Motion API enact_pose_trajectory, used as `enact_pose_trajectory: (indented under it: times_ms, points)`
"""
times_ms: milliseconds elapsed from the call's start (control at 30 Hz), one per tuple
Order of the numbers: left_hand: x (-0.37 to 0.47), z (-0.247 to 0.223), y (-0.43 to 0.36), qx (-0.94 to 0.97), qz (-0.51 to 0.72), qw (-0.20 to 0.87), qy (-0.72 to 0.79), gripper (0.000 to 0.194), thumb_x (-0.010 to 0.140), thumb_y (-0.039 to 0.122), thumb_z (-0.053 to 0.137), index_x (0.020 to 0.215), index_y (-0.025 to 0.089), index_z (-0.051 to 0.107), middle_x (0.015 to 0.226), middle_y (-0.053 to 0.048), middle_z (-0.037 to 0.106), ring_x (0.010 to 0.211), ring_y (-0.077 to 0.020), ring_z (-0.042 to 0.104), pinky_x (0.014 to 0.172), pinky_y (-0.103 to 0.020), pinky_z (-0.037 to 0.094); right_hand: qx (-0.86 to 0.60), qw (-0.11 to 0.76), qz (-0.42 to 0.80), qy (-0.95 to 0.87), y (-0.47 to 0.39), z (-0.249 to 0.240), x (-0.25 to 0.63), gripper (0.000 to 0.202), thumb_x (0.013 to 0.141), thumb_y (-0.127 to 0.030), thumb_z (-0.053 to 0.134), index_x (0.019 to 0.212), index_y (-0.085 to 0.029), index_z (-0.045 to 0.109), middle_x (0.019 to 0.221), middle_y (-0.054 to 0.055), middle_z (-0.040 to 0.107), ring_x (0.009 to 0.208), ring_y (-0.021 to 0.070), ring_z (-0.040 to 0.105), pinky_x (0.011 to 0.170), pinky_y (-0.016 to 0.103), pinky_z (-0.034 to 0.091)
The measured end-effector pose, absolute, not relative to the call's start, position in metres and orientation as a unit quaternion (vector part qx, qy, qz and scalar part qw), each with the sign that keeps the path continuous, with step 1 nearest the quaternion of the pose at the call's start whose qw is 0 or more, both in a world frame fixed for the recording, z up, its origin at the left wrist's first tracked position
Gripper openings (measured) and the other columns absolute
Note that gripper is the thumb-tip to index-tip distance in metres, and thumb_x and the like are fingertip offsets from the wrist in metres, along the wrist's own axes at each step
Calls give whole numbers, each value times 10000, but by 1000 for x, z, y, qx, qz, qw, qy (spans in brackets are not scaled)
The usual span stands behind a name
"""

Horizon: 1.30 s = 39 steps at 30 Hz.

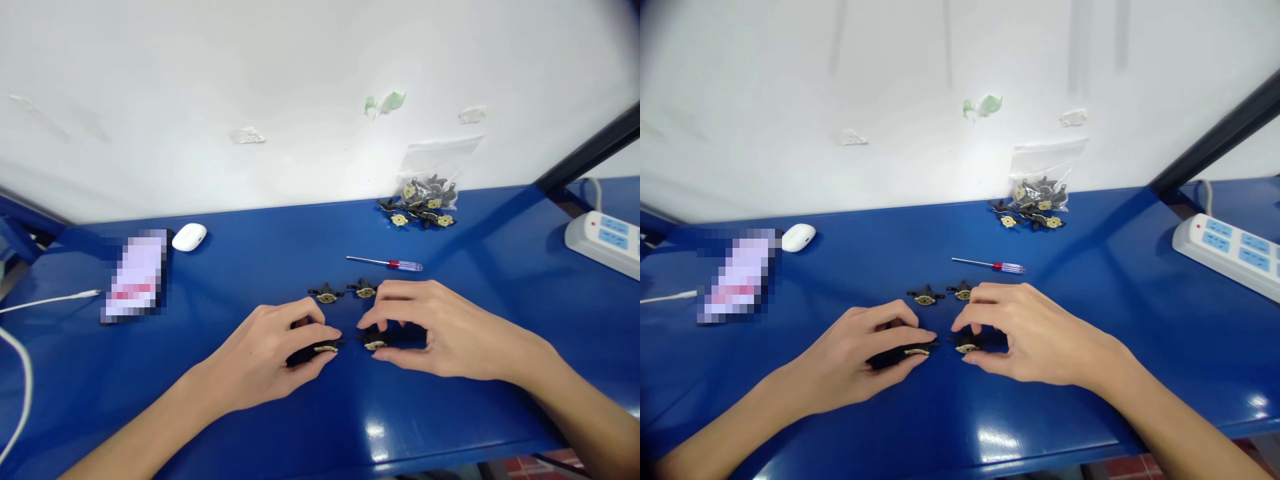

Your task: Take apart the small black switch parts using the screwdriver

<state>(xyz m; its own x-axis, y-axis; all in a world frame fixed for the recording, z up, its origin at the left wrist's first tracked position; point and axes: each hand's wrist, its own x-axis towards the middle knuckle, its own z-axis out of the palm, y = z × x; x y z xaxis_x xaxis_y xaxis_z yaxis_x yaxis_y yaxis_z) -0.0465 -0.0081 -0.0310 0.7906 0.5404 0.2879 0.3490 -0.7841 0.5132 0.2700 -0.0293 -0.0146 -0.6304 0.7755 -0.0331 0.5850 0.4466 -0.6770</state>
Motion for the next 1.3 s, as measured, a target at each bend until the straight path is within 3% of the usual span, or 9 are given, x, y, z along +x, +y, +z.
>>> enact_pose_trajectory:
  times_ms: [500,700,933,1300]
  points:
    - [-46,-32,-8,921,221,220,234,252,1109,208,750,1356,239,789,1096,-27,754,725,-121,662,625,-282,491,-402,145,330,-842,-30,-15,270,228,1053,-338,822,1273,-282,840,1077,31,749,812,158,689,607,260,518]
    - [-47,-31,-8,903,216,259,264,157,1067,229,811,1203,215,732,1037,-8,772,665,-108,619,584,-256,464,-417,142,337,-832,-30,-16,271,435,1029,-375,848,1440,-289,735,1061,22,757,822,180,717,647,286,553]
    - [-45,-31,-6,904,220,265,253,79,1084,201,791,1145,228,749,1005,4,763,661,-104,604,590,-250,445,-397,140,317,-850,-28,-12,268,58,1044,-290,822,1075,-259,783,1036,14,752,812,159,679,623,290,475]
    - [-45,-32,-6,911,224,242,247,113,1105,206,784,1205,230,737,1047,0,780,708,-107,654,607,-250,458,-396,143,327,-846,-27,-13,270,30,1058,-262,803,1071,-259,776,1040,5,739,807,146,657,637,287,456]
